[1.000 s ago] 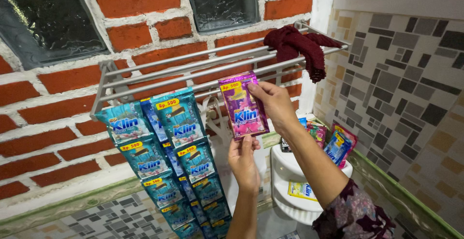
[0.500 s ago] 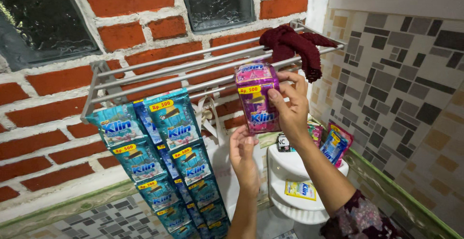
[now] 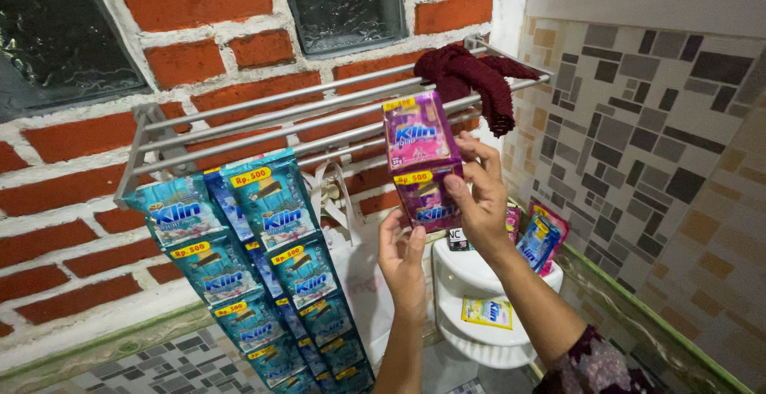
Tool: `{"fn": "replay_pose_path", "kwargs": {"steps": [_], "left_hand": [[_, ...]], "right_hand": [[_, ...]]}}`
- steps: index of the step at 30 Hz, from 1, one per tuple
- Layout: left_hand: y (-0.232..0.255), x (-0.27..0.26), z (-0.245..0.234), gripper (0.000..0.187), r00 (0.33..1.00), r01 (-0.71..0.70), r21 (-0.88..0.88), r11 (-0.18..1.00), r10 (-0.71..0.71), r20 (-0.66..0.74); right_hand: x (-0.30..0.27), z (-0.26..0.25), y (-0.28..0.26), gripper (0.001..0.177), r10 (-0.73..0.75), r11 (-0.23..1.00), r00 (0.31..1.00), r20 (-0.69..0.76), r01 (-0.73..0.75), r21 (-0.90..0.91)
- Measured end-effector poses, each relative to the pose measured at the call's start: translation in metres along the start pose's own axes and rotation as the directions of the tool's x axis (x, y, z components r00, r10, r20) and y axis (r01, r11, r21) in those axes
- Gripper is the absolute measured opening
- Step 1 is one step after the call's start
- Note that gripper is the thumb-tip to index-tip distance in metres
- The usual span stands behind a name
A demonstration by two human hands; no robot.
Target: The person arranges small sachets and packets on a white corner shelf, then wipes the shelf and a nearby metal towel rack with a maroon cloth. They hang the cloth on the rack and place additional sachets on the shelf and a hanging display, adjusting the items into neat rows.
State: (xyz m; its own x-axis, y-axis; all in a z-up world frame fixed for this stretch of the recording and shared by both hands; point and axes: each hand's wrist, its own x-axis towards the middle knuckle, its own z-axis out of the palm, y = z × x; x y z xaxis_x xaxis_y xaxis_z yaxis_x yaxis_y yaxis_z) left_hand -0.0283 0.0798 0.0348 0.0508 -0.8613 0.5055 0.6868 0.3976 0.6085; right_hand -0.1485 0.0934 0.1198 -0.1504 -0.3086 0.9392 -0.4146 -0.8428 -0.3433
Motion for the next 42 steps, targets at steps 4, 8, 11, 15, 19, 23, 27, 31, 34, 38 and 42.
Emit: {"fn": "replay_pose_path", "kwargs": {"steps": [4,8,11,15,19,23,27,31,34,38,42], "left_hand": [[0.001,-0.006,0.005,0.048,0.998,-0.044,0.065,0.997,0.042,0.039],[-0.004,-0.005,0.008,0.043,0.97,-0.229,0.161,0.96,0.211,0.118],[-0.008,-0.005,0.01,0.04,0.946,-0.309,0.171,0.936,0.282,0.162],[-0.01,-0.01,0.015,0.054,0.957,-0.248,0.102,0.963,0.227,0.183],[-0.007,-0.013,0.022,0.06,0.964,-0.193,0.067,0.979,0.176,0.197],[-0.007,-0.016,0.025,0.064,0.961,-0.168,0.013,0.986,0.161,0.226],[-0.015,-0.021,0.019,0.071,0.963,-0.097,-0.042,0.994,0.104,0.25],[-0.03,-0.021,0.01,0.054,0.954,0.073,-0.104,0.992,-0.039,0.299],[-0.04,-0.021,0.007,0.053,0.952,0.14,-0.105,0.985,-0.104,0.288],[-0.053,-0.021,0.004,0.07,0.956,0.207,-0.108,0.972,-0.178,0.235],[-0.074,-0.02,-0.009,0.064,0.9,0.371,-0.077,0.925,-0.338,0.276]], "right_hand": [[-0.007,-0.006,-0.003,0.02,-0.041,0.999,0.999,-0.014,0.041,-0.005],[-0.012,-0.011,-0.008,0.018,-0.043,0.999,0.999,-0.032,0.044,0.025],[-0.016,-0.016,-0.012,0.015,-0.063,0.994,0.997,-0.034,0.066,0.088],[-0.023,-0.021,-0.015,0.016,-0.033,0.989,0.999,-0.029,0.037,0.145],[-0.03,-0.026,-0.015,0.015,-0.006,0.992,1.0,-0.018,0.008,0.124],[-0.035,-0.031,-0.015,0.013,-0.056,0.99,0.998,-0.017,0.058,0.127],[-0.042,-0.035,-0.015,0.015,0.009,0.992,1.0,-0.016,-0.007,0.125],[-0.056,-0.037,-0.002,0.016,0.206,0.957,0.978,-0.021,-0.197,0.211],[-0.069,-0.039,0.023,0.015,0.298,0.929,0.953,-0.057,-0.276,0.247],[-0.087,-0.046,0.057,0.027,0.412,0.855,0.905,-0.105,-0.344,0.389],[-0.1,-0.06,0.072,0.05,0.512,0.792,0.853,-0.101,-0.423,0.439]]}}
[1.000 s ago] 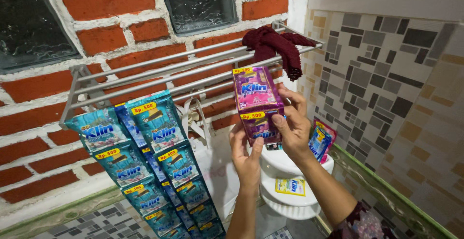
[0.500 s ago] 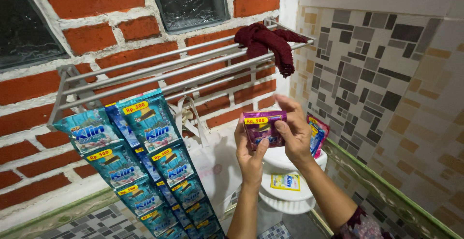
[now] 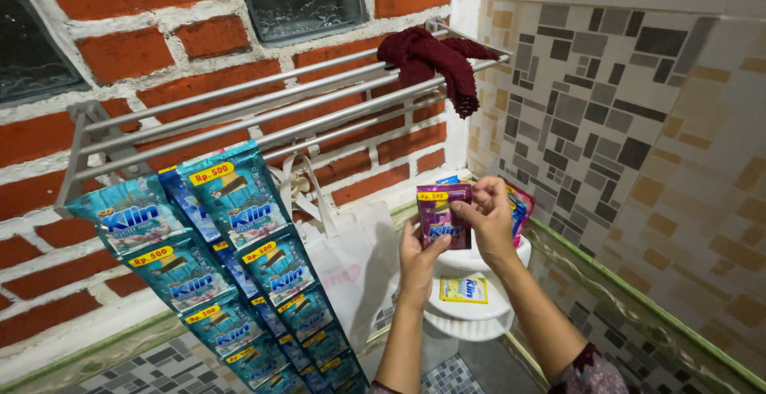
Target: The person arranges small sachets and packets on a white corner shelf, then wipes the shelf and a nearby metal towel rack with a maroon cloth. They hang the cloth on the rack and place additional sachets on the shelf and a hanging display, adjusting the items into neat rows.
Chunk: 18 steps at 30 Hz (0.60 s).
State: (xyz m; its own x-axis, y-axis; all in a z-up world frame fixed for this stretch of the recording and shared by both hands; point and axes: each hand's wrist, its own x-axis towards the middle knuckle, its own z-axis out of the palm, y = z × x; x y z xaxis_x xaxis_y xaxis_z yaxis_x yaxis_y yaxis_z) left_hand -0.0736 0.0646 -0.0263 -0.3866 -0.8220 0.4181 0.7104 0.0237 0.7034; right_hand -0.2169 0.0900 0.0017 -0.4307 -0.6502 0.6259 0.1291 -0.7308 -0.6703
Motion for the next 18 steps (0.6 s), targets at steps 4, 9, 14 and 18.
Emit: {"fn": "replay_pose_path", "kwargs": {"steps": [4,9,14,18], "left_hand": [[-0.028,0.002,-0.027,0.053,0.99,0.136,0.029,0.99,-0.137,0.032],[-0.066,0.003,-0.064,0.048,0.938,0.346,0.089,0.934,-0.347,0.006],[-0.106,-0.007,-0.097,0.049,0.852,0.523,-0.033,0.852,-0.522,0.03],[-0.137,-0.018,-0.117,0.047,0.78,0.624,-0.036,0.781,-0.625,-0.034]], "right_hand": [[-0.002,-0.021,0.0,0.054,0.181,0.973,0.983,-0.01,-0.18,-0.147],[-0.013,-0.056,0.024,0.031,0.435,0.821,0.876,-0.208,-0.481,-0.307],[-0.035,-0.097,0.057,0.026,0.593,0.689,0.743,-0.311,-0.668,-0.281],[-0.061,-0.123,0.078,0.026,0.621,0.603,0.689,-0.374,-0.725,-0.333]]}}
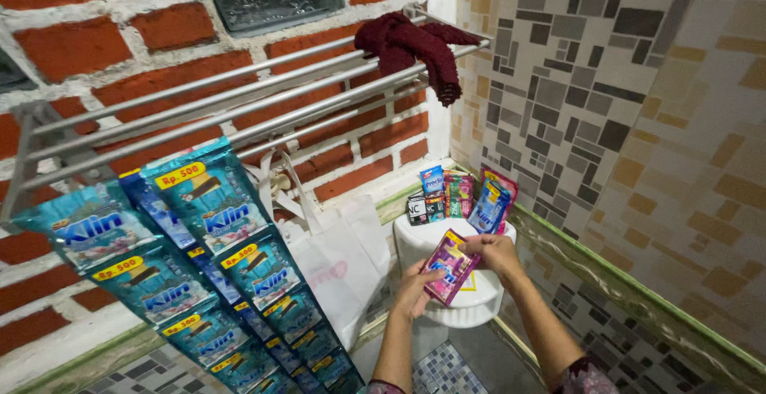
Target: The person arranges small sachets and packets on a white corner shelf, then wipes the shelf and a nearby metal towel rack with a maroon cloth. They hang the cloth on the rack and place additional sachets on the shelf and a hanging display, adjusting the items into neat rows.
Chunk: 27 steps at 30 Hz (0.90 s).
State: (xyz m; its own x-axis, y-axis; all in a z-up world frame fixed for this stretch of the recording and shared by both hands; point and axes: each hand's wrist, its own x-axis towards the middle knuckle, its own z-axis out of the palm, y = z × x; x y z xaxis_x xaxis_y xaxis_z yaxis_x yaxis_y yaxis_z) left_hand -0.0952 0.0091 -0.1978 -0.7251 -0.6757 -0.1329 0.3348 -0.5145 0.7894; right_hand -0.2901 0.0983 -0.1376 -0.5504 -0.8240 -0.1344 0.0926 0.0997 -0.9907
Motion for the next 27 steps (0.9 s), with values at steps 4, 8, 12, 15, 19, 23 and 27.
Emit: {"fn": "replay_pose_path", "kwargs": {"steps": [4,8,12,15,19,23,27], "left_hand": [[-0.025,0.007,-0.02,0.044,0.992,0.072,0.022,0.997,-0.074,0.099],[-0.045,0.013,-0.033,0.043,0.987,0.126,0.051,0.991,-0.13,0.09],[-0.058,0.017,-0.039,0.042,0.977,0.199,0.082,0.977,-0.204,0.058],[-0.062,0.019,-0.042,0.042,0.967,0.25,0.129,0.96,-0.254,0.02],[-0.068,0.022,-0.045,0.045,0.971,0.237,0.095,0.967,-0.23,-0.071],[-0.077,0.031,-0.052,0.046,0.959,0.238,0.0,0.971,-0.236,-0.155],[-0.09,0.042,-0.065,0.042,0.934,0.282,-0.11,0.953,-0.299,-0.194]], "right_hand": [[0.002,-0.008,0.033,0.025,-0.04,0.996,0.999,-0.004,0.039,-0.083],[0.003,-0.014,0.061,0.024,-0.007,0.974,0.999,-0.05,-0.005,-0.226],[0.008,-0.018,0.089,0.022,0.058,0.976,0.997,-0.046,-0.067,-0.207],[0.013,-0.018,0.11,0.017,0.094,0.985,0.993,-0.077,-0.104,-0.136],[0.023,-0.021,0.134,0.017,0.204,0.961,0.966,-0.16,-0.229,-0.154],[0.031,-0.021,0.16,0.018,0.255,0.965,0.95,-0.18,-0.262,-0.013],[0.04,-0.013,0.182,0.013,0.291,0.936,0.947,-0.137,-0.252,0.247]]}}
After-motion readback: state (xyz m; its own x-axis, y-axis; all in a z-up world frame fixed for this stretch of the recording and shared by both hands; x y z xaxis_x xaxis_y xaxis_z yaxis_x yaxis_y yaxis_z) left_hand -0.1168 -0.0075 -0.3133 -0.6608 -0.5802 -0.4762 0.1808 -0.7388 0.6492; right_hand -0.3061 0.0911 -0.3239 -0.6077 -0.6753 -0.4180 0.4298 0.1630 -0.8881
